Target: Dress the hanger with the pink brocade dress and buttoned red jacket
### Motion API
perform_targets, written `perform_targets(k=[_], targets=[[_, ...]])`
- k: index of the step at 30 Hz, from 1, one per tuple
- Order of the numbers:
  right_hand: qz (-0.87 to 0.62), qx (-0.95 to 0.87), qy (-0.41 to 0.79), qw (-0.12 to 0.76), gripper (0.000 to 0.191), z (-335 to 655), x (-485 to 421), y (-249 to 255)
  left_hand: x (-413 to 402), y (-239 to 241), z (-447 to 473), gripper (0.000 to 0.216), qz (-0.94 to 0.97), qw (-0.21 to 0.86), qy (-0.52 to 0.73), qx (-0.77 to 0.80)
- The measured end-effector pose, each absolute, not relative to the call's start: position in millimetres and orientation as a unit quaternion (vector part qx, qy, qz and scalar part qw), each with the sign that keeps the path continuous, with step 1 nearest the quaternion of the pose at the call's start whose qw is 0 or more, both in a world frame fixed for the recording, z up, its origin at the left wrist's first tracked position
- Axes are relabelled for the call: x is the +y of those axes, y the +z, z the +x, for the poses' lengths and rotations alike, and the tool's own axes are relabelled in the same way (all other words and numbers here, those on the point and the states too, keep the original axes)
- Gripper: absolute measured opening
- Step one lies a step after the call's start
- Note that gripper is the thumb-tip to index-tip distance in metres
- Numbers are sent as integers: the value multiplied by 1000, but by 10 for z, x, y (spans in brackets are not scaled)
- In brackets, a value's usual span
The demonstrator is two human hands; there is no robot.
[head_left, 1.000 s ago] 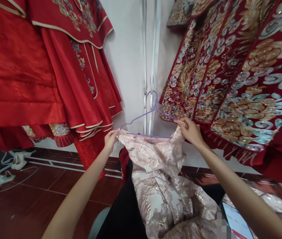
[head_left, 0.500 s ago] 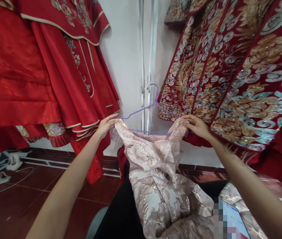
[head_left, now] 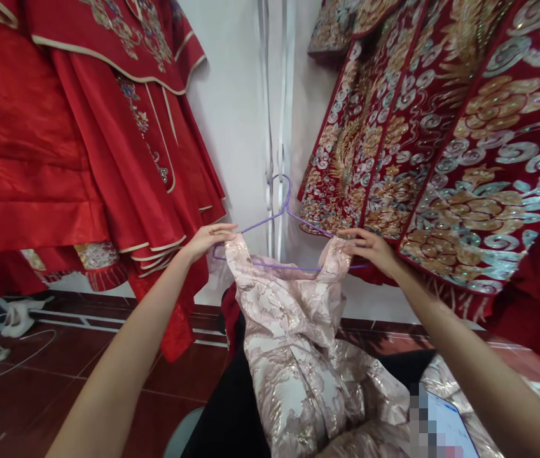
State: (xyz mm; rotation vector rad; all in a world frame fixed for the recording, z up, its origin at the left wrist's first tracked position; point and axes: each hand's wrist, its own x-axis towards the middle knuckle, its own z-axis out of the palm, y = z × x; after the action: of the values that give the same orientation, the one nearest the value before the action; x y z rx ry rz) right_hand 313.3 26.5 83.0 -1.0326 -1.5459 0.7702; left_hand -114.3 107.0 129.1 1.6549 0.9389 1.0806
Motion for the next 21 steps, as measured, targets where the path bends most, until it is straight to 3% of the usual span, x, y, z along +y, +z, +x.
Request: perform_targets(k=[2,4,8,12,15,18,21], targets=[[-429,-563,384,593,49,3082,259,658,1041,1138,-1189,53,640,473,449,405],[-420,-488,415,643,41,2952,271,440,990,877,-1158,50,571,509,502,404],[-394,-460,431,669,36,2579,260,41,795,244,-819,39,465,573,565,368],[-487,-527,373,588,45,2365,165,-212,583,-207,-438,42,405,609,573,370],[-532,-579,362,501,49,2385,82,-274,504,-330,-352,40,404,553,618,386],[-508,-602,403,467,46,2492,22,-197,495,-293,-424,36,460,461,624,432],[-458,-603,501,420,40,2598,-7,-78,529,-170,-544,36,526,458,545,465]])
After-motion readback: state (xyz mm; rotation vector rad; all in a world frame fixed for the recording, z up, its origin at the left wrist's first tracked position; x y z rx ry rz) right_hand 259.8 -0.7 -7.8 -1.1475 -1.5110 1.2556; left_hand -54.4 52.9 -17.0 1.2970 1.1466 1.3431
